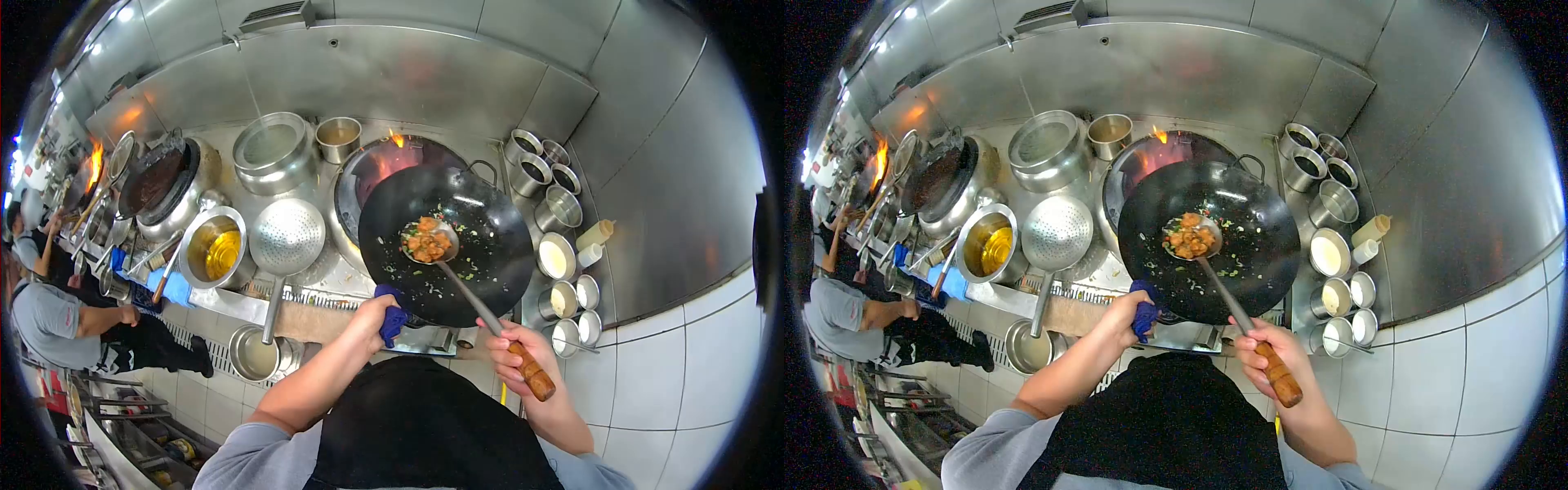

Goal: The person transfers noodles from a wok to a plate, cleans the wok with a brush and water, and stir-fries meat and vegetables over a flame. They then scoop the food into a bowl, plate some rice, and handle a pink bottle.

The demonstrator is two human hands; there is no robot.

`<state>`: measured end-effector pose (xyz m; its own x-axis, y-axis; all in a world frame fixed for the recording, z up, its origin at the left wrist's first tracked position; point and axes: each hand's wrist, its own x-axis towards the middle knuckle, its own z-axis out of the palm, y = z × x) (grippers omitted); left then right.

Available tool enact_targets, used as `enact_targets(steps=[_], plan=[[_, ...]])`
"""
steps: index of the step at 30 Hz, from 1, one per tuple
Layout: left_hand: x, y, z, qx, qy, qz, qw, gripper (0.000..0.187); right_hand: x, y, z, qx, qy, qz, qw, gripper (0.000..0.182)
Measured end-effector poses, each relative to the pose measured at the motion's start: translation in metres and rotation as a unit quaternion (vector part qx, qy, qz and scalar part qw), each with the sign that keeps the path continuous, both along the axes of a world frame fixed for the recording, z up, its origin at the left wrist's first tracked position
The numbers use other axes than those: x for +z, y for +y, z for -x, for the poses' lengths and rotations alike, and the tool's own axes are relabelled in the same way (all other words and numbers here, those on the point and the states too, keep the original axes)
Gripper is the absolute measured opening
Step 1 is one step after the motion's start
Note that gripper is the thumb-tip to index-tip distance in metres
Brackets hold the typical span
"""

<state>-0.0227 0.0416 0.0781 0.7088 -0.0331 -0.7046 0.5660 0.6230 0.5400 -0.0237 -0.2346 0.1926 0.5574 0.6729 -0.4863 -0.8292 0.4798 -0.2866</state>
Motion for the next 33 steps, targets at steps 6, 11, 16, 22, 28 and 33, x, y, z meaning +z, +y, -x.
enact_targets(steps=[6,11,16,22,28,33], plan=[[0.014,0.005,-0.002,0.058,-0.098,-0.119,0.986,0.025,0.021,-0.035,-0.007,-0.013,-0.073,0.19,0.979,0.038],[0.019,0.012,0.0,0.028,-0.195,-0.354,0.914,0.034,0.024,-0.007,-0.035,-0.005,-0.131,0.361,0.924,0.056],[0.02,0.014,0.002,0.018,-0.224,-0.445,0.867,0.036,0.038,0.026,-0.042,-0.016,-0.154,0.087,0.984,0.051],[0.017,0.027,-0.007,0.083,-0.178,-0.263,0.945,0.029,-0.003,0.011,-0.025,-0.023,-0.182,-0.127,0.975,0.06],[0.01,0.035,-0.006,0.11,-0.128,-0.147,0.975,0.018,-0.009,-0.008,-0.024,-0.004,-0.065,-0.059,0.996,0.05],[0.009,0.035,-0.003,0.143,-0.099,-0.108,0.979,0.021,-0.001,-0.036,-0.025,0.04,-0.069,0.119,0.99,0.046]])
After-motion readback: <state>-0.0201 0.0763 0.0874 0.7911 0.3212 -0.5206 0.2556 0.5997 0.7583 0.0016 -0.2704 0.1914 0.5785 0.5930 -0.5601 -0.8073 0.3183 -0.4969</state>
